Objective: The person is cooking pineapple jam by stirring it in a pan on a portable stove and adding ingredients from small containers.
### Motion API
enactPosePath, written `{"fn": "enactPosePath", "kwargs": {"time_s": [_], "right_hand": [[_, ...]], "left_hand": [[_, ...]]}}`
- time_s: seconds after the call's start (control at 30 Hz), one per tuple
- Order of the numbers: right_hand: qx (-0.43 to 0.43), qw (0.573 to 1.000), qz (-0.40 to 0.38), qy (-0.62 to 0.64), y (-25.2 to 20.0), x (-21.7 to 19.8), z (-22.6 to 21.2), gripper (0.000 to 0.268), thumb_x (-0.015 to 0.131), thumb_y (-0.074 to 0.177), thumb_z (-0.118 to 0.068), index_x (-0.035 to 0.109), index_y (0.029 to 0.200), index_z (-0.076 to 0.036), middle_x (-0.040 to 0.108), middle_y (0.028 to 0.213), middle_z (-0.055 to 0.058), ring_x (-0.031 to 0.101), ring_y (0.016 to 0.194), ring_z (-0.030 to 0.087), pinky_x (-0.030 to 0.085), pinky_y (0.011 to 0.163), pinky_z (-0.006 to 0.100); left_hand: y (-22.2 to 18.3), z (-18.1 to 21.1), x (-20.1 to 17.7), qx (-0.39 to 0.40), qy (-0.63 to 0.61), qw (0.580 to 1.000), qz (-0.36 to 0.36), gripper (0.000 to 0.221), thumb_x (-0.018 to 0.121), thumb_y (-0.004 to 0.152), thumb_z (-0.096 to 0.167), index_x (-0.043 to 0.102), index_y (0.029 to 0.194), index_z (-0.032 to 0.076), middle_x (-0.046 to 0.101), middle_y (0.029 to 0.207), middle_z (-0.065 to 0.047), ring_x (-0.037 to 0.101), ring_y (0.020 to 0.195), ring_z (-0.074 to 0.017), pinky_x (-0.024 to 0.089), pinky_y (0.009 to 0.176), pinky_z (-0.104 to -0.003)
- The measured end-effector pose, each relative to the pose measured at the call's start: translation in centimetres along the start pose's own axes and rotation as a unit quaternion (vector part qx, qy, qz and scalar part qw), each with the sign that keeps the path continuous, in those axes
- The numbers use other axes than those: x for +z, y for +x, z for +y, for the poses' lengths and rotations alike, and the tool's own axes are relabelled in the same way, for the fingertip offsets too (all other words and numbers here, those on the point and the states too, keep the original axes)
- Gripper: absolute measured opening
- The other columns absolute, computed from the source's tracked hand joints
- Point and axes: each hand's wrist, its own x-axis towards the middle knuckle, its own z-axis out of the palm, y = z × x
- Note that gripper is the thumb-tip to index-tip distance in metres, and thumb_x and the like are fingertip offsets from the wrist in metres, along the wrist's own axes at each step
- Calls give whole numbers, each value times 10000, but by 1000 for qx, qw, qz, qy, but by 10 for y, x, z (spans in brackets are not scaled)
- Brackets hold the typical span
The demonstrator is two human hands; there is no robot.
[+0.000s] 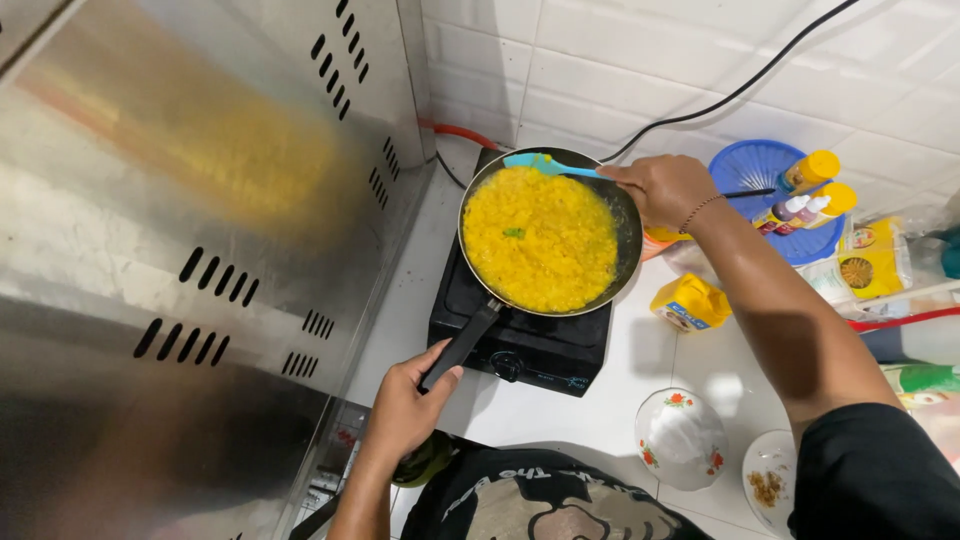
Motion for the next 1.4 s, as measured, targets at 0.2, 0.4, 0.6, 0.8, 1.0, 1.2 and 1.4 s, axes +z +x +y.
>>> {"fn": "enactPosePath", "kwargs": {"time_s": [0.2,0.4,0.6,0.8,1.0,1.2,1.4], "right_hand": [[-120,976,-59,-170,-29,-39,-29,799,709,847,-99,478,1538,-426,534,720,-24,604,612,258,392,435,386],[-235,923,10,-304,-4,-119,-21,496,664,880,-257,655,1363,-368,567,711,-82,627,736,220,477,598,362],[-286,886,-47,-362,74,-118,-49,563,651,922,-171,551,1440,-366,677,930,-65,711,718,226,560,521,357],[-186,889,-132,-397,88,-119,-48,614,590,963,-168,471,1528,-379,720,1086,-57,758,855,268,603,504,356],[20,889,-288,-355,35,-149,-66,318,459,1028,-180,738,1123,-302,790,1034,-35,779,977,284,630,682,428],[85,828,-461,-308,2,-190,-117,290,497,1026,-289,676,1253,-306,738,1243,-63,735,1121,241,608,856,398],[121,824,-500,-237,-1,-235,-168,699,579,846,-765,668,1281,-225,733,1252,18,727,1129,289,584,893,428]], "left_hand": [[-3,3,1,-3,6,1000,10,547,670,897,313,637,1420,158,704,1410,-8,671,1290,-136,503,1069,-233],[-6,11,-5,-9,25,1000,5,507,654,912,322,678,1403,196,776,1270,55,693,918,-71,529,769,-209],[-8,11,0,-26,53,997,39,531,656,890,365,668,1400,222,784,1260,89,276,425,-57,339,442,-237],[-6,4,1,-9,58,997,47,480,661,907,349,727,1361,206,717,782,82,326,459,-78,334,463,-264],[-4,-11,11,15,126,988,84,517,634,900,443,701,1347,193,741,736,21,488,467,-124,441,501,-317],[-9,-6,13,23,121,990,74,450,613,922,406,721,1308,201,708,713,9,459,443,-128,396,474,-330],[-9,-6,13,16,131,988,74,474,603,915,441,710,1317,213,741,760,-1,484,467,-147,445,511,-335]]}}
